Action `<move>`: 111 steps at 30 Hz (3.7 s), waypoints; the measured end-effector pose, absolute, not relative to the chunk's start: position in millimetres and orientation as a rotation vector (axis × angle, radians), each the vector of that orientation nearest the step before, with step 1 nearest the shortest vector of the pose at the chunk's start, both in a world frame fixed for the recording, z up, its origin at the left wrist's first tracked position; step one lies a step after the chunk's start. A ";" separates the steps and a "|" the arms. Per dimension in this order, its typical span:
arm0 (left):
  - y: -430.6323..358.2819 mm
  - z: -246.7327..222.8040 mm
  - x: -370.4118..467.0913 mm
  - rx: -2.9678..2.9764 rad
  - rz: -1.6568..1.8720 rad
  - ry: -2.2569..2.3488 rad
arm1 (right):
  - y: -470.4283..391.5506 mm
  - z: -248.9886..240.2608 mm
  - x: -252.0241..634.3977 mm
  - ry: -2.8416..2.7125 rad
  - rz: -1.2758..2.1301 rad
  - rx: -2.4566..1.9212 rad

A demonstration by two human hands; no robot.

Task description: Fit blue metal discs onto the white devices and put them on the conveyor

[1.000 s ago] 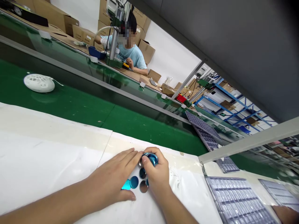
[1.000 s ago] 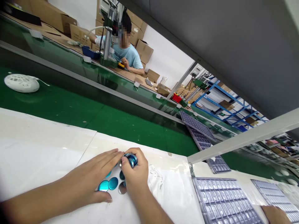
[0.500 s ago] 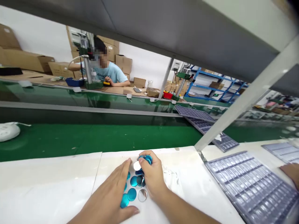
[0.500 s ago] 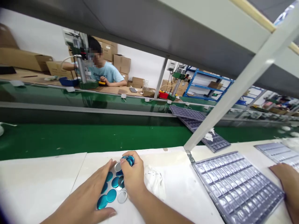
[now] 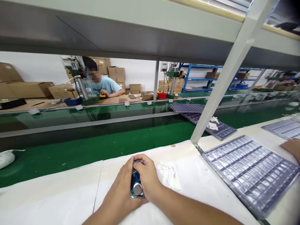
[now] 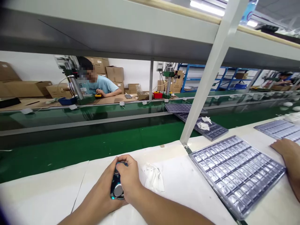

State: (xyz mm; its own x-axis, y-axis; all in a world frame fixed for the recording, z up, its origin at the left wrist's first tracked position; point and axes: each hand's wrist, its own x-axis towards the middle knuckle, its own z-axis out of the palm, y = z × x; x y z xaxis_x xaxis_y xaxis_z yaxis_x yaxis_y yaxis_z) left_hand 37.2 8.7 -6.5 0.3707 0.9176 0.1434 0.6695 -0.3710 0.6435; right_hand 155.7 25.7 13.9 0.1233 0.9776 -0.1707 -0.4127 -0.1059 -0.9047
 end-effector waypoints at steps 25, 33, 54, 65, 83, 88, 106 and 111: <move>22.3 6.2 14.2 2.185 0.500 1.260 | 31.2 22.6 167.7 -0.926 1.292 -1.086; 27.4 15.2 -2.7 2.275 0.215 1.132 | 38.3 42.6 204.5 -1.693 0.951 -1.438; 32.3 0.3 9.6 2.478 0.385 0.950 | 27.1 72.3 232.5 -2.853 0.366 -1.947; 29.2 11.7 16.2 2.523 0.374 0.918 | 23.2 73.2 221.6 -2.924 0.449 -1.825; 19.3 19.6 18.0 2.564 0.231 0.800 | 35.6 70.5 240.1 -2.789 0.508 -1.893; 18.4 26.5 19.8 2.554 0.263 0.807 | 47.0 64.5 248.3 -2.766 0.353 -2.150; 28.4 11.3 -1.4 2.353 0.236 1.007 | 17.0 68.6 200.8 -2.745 0.733 -1.818; 29.1 12.6 6.7 2.269 0.432 0.939 | 21.7 57.4 207.7 -2.669 0.810 -1.744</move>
State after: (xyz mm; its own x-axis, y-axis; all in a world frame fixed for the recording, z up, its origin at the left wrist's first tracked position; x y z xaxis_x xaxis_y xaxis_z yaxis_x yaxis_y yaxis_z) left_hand 6.7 29.1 12.6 0.6911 0.7205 0.0564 0.5113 -0.5426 0.6665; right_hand 207.7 21.7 57.4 -0.4301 0.8194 -0.3789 0.8918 0.3204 -0.3194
